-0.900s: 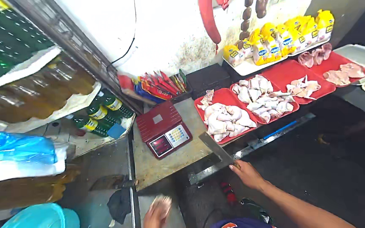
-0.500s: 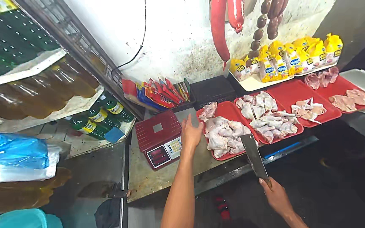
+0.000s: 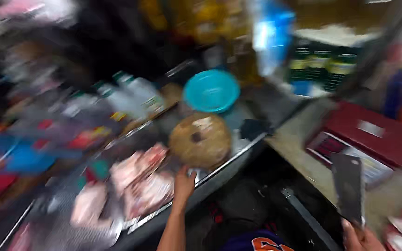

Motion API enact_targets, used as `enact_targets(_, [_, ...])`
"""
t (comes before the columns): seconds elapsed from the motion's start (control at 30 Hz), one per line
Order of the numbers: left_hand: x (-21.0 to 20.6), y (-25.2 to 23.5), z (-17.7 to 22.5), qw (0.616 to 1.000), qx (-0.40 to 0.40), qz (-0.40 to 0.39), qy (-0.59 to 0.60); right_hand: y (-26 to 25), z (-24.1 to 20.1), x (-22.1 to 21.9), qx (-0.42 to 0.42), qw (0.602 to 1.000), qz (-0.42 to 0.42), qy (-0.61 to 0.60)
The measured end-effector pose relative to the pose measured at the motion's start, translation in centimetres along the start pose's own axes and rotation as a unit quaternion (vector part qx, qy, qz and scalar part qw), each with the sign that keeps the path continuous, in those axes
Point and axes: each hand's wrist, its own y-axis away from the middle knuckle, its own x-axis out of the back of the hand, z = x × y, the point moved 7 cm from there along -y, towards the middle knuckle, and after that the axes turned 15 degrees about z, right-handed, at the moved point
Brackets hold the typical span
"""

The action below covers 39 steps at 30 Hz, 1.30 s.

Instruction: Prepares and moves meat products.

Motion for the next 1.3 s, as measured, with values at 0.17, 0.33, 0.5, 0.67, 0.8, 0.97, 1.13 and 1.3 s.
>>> enact_targets(0.17, [15.3, -2.8, -13.6, 0.961, 0.138, 0.237, 0.035, 1.2, -12.2, -12.8, 0.143, 0.977, -0.155, -0.015])
enact_targets(0.33, [24.5, -4.2, -26.2, 0.922, 0.252, 0.293, -0.009, 5.9, -23.7, -23.6, 0.307, 0.902, -0.264, 0.150])
enact_targets(0.5, [27.5, -10.5, -37.8, 0.914, 0.279, 0.250, -0.160, 7.7, -26.8, -30.1, 0.289, 0.890, -0.281, 0.213])
enact_targets(0.67, [28.9, -17.8, -44.9, 0.914, 0.294, 0.218, -0.175, 7.5, -26.6, -31.6, 0.227, 0.898, -0.292, 0.240])
enact_targets(0.8, [29.3, -21.8, -45.9, 0.900, 0.342, 0.186, -0.193, 6.6, -27.1, -31.7, 0.174, 0.889, -0.331, 0.264])
enact_targets(0.97, [28.8, -20.5, -40.9, 0.913, 0.283, 0.215, -0.199, 3.3, -31.9, -31.5, 0.198, 0.868, -0.359, 0.280])
enact_targets(1.13, [34.6, -13.6, -37.1, 0.905, 0.202, 0.374, -0.023, 0.7, -34.5, -32.7, 0.201, 0.893, -0.312, 0.255])
enact_targets(1.3, [36.2, -10.7, -23.9, 0.906, 0.082, 0.385, 0.154, -1.2, -31.3, -32.9, 0.196, 0.916, -0.272, 0.221])
